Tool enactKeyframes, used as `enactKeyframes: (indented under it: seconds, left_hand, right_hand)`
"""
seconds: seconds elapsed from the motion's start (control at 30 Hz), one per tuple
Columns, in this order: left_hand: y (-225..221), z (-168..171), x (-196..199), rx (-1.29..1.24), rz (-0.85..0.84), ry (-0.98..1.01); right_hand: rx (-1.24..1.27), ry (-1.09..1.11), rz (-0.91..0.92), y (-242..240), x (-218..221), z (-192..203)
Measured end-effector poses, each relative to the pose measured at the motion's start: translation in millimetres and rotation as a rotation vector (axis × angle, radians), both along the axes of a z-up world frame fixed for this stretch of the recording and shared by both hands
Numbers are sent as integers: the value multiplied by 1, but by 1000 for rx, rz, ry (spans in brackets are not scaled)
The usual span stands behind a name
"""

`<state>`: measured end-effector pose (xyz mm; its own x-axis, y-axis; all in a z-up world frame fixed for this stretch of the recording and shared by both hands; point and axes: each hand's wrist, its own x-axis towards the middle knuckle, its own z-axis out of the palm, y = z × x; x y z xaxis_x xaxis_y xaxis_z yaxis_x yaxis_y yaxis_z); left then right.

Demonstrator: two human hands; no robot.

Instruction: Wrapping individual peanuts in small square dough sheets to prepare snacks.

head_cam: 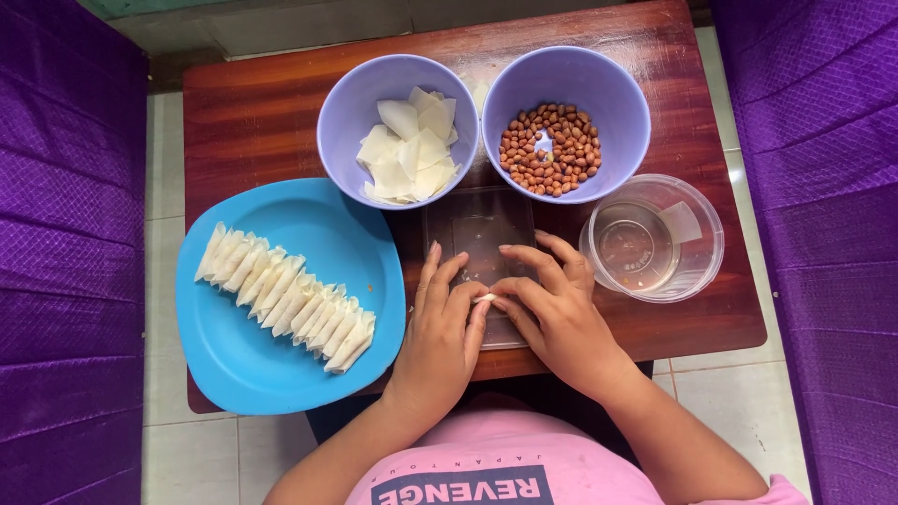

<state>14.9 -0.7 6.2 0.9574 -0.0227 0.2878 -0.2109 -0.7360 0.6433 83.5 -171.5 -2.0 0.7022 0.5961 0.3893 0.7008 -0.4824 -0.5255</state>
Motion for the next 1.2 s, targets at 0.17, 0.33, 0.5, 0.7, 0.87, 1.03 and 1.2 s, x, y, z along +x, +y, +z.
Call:
enactKeyframes:
  seconds: [0.17, 0.33, 0.5, 0.7, 0.87, 1.03, 1.2]
  left_hand:
    - [1, 3, 0, -36, -25, 34]
    - [4, 1, 0, -75, -8, 21]
    - [6, 4, 0, -196, -39, 59]
    - [5, 11, 0, -271, -13, 73]
    - [6, 8, 0, -256, -18, 83]
    - [5, 5, -1, -227, -27, 99]
    - [5, 6, 0, -200, -36, 107]
  right_hand:
    - [95, 39, 36, -3, 1, 1]
    - [118, 29, -10, -3, -1, -6]
    - [150, -18, 8, -4, -2, -6]
    - [178, -14, 1, -4, -1, -8]
    - [170, -47, -15, -3, -2, -6]
    - [138, -123, -25, -4, -3, -10]
    - [152, -100, -20, -5, -2, -10]
